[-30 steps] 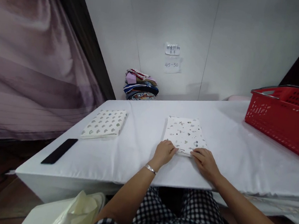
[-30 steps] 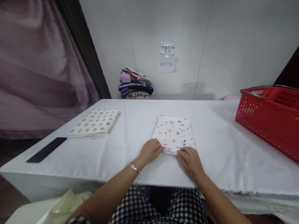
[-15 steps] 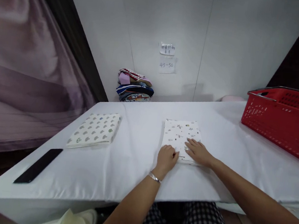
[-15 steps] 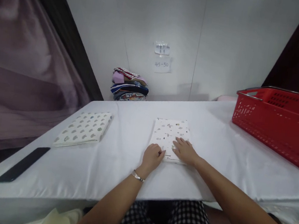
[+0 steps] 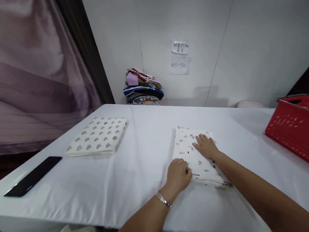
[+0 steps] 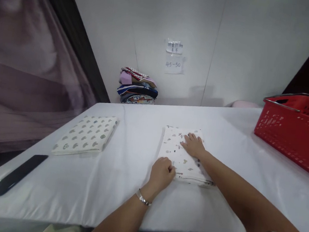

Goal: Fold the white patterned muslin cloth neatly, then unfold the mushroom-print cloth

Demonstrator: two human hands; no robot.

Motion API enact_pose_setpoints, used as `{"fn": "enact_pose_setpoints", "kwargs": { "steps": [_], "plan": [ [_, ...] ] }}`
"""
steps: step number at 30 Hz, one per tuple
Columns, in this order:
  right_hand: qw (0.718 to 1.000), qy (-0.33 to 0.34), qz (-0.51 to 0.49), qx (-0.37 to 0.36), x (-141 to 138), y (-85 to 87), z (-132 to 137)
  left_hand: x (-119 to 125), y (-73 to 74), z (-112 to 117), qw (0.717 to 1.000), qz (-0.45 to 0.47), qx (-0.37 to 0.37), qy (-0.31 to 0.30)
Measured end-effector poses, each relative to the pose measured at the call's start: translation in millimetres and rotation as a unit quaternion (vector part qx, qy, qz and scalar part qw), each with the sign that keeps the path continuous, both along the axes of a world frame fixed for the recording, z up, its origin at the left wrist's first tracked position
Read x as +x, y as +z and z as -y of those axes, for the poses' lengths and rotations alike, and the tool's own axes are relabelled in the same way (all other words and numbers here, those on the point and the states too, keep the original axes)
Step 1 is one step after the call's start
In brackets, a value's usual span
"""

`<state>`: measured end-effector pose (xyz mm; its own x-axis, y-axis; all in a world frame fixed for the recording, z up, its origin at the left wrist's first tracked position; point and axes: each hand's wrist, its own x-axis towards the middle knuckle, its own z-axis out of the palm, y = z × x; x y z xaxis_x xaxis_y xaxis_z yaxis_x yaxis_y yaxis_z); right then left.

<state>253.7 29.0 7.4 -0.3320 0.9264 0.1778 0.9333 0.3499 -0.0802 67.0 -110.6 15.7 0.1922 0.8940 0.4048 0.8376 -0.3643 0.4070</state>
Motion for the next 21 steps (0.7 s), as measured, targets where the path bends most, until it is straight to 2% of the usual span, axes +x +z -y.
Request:
{"fn": "enact_pose_setpoints", "kwargs": {
  "steps": [4, 7, 10, 14, 17, 21],
  "plan": [
    [0.999, 0.023, -0.003, -0.032, -22.3, 5.6, -10.6, 0.6, -0.1, 0.8, 1.0, -0.019, -0.008, 0.001],
    [0.996, 0.063, 0.008, -0.069, -53.5, 8.5, -22.3, 1.0, 2.0, 2.5, 0.999, -0.029, -0.015, 0.007],
    [0.994, 0.064, 0.015, -0.081, -81.7, 7.2, -35.0, 1.2, 3.9, 3.9, 0.999, -0.033, -0.023, 0.007],
    [0.993, 0.064, 0.018, -0.1, -95.4, 8.7, -43.6, 1.2, 4.4, 4.5, 0.999, -0.033, -0.033, 0.006],
    [0.99, 0.07, 0.001, -0.119, -93.4, 13.6, -35.4, 0.6, 4.5, 4.3, 0.999, -0.032, -0.032, 0.001],
    [0.979, 0.13, -0.035, -0.154, -84.1, 18.3, -1.1, -0.8, 4.8, 3.8, 0.999, -0.027, -0.028, 0.0]
  ]
}}
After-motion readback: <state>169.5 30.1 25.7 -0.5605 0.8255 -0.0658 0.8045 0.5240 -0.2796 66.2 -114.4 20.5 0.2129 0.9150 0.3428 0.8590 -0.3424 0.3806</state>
